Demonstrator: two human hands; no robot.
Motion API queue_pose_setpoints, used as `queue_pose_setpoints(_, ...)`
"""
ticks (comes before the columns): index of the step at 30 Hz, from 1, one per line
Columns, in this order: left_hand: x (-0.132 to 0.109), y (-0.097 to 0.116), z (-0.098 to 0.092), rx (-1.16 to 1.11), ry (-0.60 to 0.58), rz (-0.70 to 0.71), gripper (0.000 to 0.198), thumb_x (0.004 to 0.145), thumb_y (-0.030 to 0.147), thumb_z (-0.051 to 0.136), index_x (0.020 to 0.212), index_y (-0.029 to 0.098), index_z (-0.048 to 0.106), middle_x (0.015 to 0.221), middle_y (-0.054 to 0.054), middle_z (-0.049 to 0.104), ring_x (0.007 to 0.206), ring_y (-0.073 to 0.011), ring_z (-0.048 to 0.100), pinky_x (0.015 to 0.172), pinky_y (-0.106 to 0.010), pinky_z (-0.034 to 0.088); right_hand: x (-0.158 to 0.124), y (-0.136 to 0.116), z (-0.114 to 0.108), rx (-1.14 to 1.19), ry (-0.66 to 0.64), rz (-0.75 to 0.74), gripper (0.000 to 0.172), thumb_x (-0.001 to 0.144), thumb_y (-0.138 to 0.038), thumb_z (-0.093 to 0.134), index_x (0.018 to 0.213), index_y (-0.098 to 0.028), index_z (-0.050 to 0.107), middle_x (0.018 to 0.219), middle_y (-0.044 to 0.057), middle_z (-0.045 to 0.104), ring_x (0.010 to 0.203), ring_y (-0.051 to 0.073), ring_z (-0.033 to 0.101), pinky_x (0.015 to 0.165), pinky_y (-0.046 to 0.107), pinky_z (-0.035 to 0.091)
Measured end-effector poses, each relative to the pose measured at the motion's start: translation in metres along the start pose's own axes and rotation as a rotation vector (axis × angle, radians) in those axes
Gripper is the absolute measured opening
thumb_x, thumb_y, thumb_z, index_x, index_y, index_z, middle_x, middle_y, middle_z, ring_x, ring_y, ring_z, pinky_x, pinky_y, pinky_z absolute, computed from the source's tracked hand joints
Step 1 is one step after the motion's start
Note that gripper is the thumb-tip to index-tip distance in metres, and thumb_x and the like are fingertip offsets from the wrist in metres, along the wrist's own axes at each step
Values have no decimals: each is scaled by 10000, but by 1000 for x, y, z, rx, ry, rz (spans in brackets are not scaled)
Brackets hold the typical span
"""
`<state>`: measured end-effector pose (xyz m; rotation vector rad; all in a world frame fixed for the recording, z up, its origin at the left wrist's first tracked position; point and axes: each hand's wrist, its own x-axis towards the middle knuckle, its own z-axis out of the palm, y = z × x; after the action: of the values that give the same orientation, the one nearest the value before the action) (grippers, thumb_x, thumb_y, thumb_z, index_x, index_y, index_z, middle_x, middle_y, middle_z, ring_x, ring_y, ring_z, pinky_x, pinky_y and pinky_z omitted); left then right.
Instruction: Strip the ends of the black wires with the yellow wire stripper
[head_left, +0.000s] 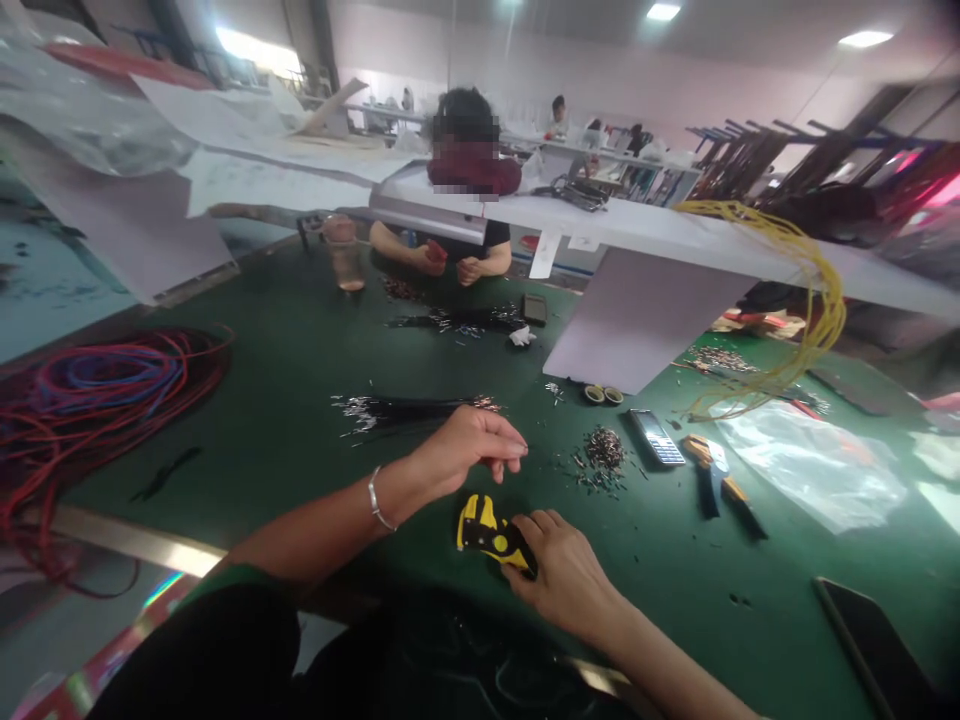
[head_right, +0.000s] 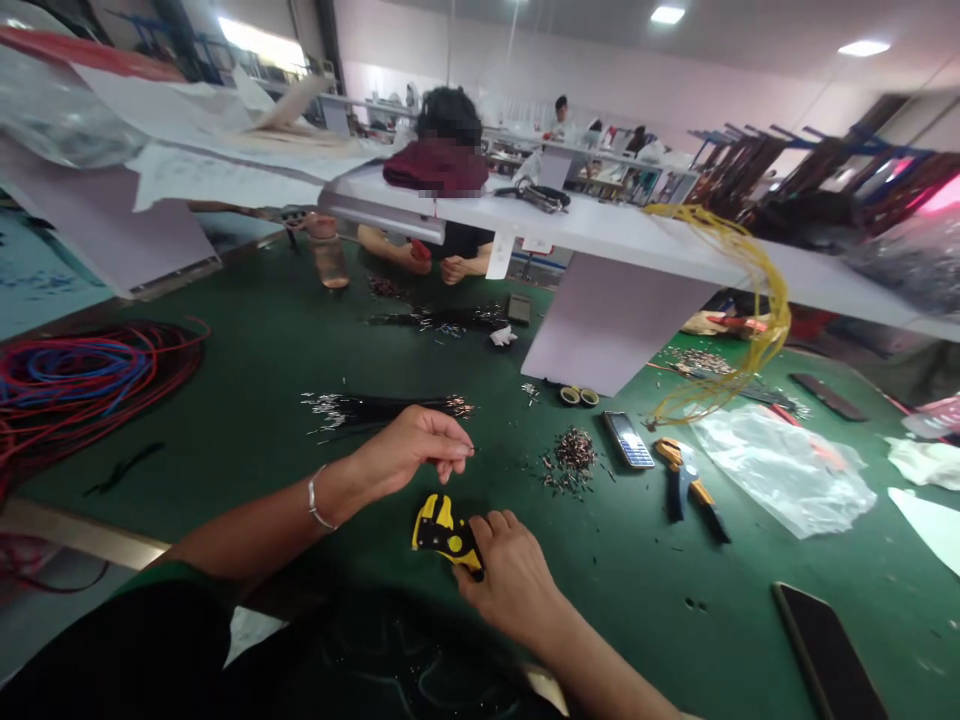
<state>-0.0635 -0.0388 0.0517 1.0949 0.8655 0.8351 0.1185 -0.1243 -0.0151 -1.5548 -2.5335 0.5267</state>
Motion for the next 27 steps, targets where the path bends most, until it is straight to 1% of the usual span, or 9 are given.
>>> queue_pose_setpoints(4,-3,3,1,-9,-11,5,88,634,183,722,664,104,698,549,-29,652,416,-72,514,458,-221,424,-19,16,-8,258,126,-59,279,838,-230,553,1097,-157,625,1098,142,667,999,289,615,891,452,489)
queue_pose_setpoints(7,-4,5,2,10,1,16,83,636,180,725,667,108,699,545,-26,649,425,-70,508,460,-221,429,-37,40,-17,543,185,88,226,847,-296,588,1031,-179,649,1002,119,695,919,264,651,862,455,507)
queue_pose_setpoints(11,-2,8,4,34,-1,-4,84,635,182,740,664,113,702,548,-19,647,445,-73,519,474,-218,440,-68,78,-34,1128,34,225,262,811,-366,653,981,-168,674,938,114,715,859,246,674,771,414,545)
queue_pose_setpoints(14,0,8,4,44,0,-17,92,642,187,748,674,111,706,551,-19,647,456,-75,525,485,-211,439,-94,98,-37,1444,23,250,344,785,-376,662,1052,-160,669,1000,141,716,859,267,691,717,416,562)
queue_pose_setpoints(15,1,7,4,48,-4,-14,95,648,188,750,681,110,709,556,-21,649,463,-75,528,490,-209,440,-102,101,-34,1508,69,273,369,779,-403,656,1055,-157,670,984,144,719,838,271,696,705,421,564)
queue_pose_setpoints(18,2,7,5,57,-6,0,101,654,191,754,697,107,718,565,-22,650,469,-78,531,494,-209,434,-118,104,-18,1514,396,492,285,703,-360,722,914,-172,692,864,101,738,752,230,704,687,366,570)
queue_pose_setpoints(19,2,7,5,60,-3,3,101,654,190,756,700,108,721,564,-21,648,468,-79,532,492,-209,430,-121,102,-13,1475,456,546,265,667,-320,754,879,-173,694,833,88,739,739,219,703,686,346,570)
queue_pose_setpoints(24,1,10,8,81,17,16,95,649,189,753,699,113,726,562,-21,646,466,-80,530,486,-208,407,-122,101,-4,1348,396,546,284,687,-371,752,875,-164,701,828,105,744,734,223,699,723,378,574)
queue_pose_setpoints(27,4,7,11,98,18,10,103,647,198,753,695,111,722,567,-23,648,467,-79,529,491,-210,413,-113,108,-5,1253,444,661,337,592,-396,804,793,-160,672,723,76,717,605,191,667,575,324,557)
